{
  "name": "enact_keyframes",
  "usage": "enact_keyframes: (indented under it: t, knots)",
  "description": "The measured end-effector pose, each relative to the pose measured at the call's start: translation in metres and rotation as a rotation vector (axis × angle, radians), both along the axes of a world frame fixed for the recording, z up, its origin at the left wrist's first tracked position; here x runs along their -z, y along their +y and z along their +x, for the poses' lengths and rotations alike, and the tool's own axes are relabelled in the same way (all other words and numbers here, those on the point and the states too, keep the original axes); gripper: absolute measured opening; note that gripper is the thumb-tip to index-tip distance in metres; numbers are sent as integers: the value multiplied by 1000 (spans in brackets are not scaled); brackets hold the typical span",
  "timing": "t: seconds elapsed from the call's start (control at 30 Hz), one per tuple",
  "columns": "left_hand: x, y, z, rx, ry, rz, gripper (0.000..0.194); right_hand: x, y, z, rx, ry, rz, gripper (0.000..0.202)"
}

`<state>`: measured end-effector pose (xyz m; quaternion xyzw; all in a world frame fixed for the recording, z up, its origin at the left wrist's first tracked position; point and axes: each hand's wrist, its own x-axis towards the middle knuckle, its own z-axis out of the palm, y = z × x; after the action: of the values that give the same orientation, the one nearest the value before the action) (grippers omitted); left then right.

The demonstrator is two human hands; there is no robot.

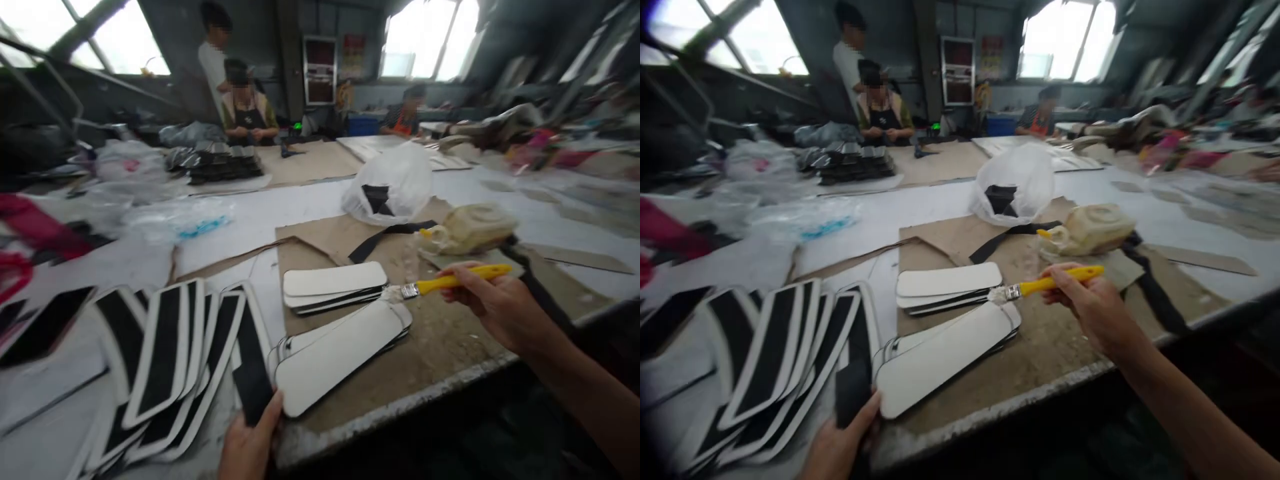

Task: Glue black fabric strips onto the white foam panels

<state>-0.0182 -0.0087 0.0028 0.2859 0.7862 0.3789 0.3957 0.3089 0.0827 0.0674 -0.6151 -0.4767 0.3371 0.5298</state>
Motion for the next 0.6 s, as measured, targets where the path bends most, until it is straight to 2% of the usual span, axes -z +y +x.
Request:
enact_keyframes:
  t: [0.1,0.2,0.3,0.47,0.6]
  knots:
    - [16,-2,-8,71,-314,94,35,15,-25,-55,-218,147,-49,26]
    - [22,-5,-11,82,-410,127,34,32,-38,-98,-374,148,-97,29]
    - [20,-8,-10,102,-437,139,31,46,-42,-124,-449,138,-152,28]
    - [22,-9,-11,96,-467,168,28,50,-44,-136,-457,47,-190,31]
    - [27,-7,-12,75,-490,175,29,41,-41,-118,-316,-173,-131,33]
